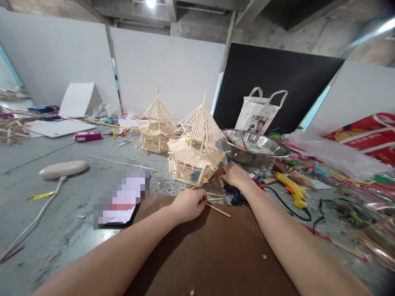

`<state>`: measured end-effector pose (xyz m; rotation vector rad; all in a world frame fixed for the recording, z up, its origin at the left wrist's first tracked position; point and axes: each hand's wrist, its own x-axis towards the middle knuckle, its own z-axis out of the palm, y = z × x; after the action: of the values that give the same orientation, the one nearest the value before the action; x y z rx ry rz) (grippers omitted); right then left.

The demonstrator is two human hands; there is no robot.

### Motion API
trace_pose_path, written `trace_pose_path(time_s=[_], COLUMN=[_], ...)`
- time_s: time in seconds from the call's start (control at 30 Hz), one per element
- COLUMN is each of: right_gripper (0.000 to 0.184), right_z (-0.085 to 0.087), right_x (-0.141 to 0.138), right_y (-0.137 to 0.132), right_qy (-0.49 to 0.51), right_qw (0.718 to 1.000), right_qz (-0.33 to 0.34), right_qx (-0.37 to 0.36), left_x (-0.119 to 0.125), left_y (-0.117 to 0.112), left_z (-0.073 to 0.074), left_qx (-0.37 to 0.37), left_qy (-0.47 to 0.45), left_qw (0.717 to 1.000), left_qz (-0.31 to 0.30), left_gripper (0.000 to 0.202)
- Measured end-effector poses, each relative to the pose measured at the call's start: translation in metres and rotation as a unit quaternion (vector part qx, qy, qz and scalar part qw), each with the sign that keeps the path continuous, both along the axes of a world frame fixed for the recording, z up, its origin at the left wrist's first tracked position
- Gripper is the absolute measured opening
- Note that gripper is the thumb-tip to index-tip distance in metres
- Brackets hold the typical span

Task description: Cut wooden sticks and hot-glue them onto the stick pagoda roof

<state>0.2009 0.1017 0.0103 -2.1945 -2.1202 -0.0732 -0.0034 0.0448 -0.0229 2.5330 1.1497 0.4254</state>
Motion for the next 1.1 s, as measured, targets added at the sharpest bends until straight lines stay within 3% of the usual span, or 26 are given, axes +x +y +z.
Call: trace_pose_path(time_s=[0.2, 0.27, 0.4, 0.5, 0.63, 0.77, 0.87, 0.97, 1.1], right_gripper=[0.023, 0.025, 0.021, 0.019, 0.016, 0.015, 0.015, 0.014, 0.014], right_z=[0.022, 0.032, 0.050, 0.061, 0.075, 0.084, 0.088, 0.091, 0.096], right_x=[0.007, 0.004, -0.013, -0.027, -0.038, -0.043, -0.049, -0.056, -0.064], right_y=[-0.022, -0.036, -0.061, -0.068, -0.066, -0.060, -0.057, -0.052, -0.044], right_qy=[0.145, 0.255, 0.551, 0.611, 0.618, 0.618, 0.623, 0.621, 0.624], right_qw=[0.986, 0.964, 0.830, 0.784, 0.774, 0.771, 0.764, 0.765, 0.761], right_qz=[-0.019, -0.001, 0.063, 0.096, 0.128, 0.142, 0.157, 0.165, 0.162], right_qx=[0.077, 0.076, 0.051, 0.048, 0.053, 0.059, 0.052, 0.053, 0.069], left_x=[0.002, 0.005, 0.016, 0.024, 0.030, 0.029, 0.026, 0.024, 0.023], left_y=[-0.003, -0.006, -0.009, -0.010, -0.011, -0.008, -0.004, 0.002, 0.012], left_z=[0.007, 0.014, 0.037, 0.055, 0.070, 0.073, 0.077, 0.087, 0.095], left_qx=[-0.032, -0.045, -0.076, -0.129, -0.183, -0.156, -0.161, -0.192, -0.193], left_qy=[-0.061, -0.110, -0.229, -0.307, -0.358, -0.416, -0.477, -0.524, -0.560], left_qw=[0.998, 0.993, 0.968, 0.939, 0.910, 0.888, 0.855, 0.824, 0.804], left_qz=[0.014, 0.018, 0.068, 0.091, 0.099, 0.119, 0.126, 0.100, 0.052], left_gripper=[0.020, 0.019, 0.020, 0.022, 0.026, 0.019, 0.020, 0.019, 0.017])
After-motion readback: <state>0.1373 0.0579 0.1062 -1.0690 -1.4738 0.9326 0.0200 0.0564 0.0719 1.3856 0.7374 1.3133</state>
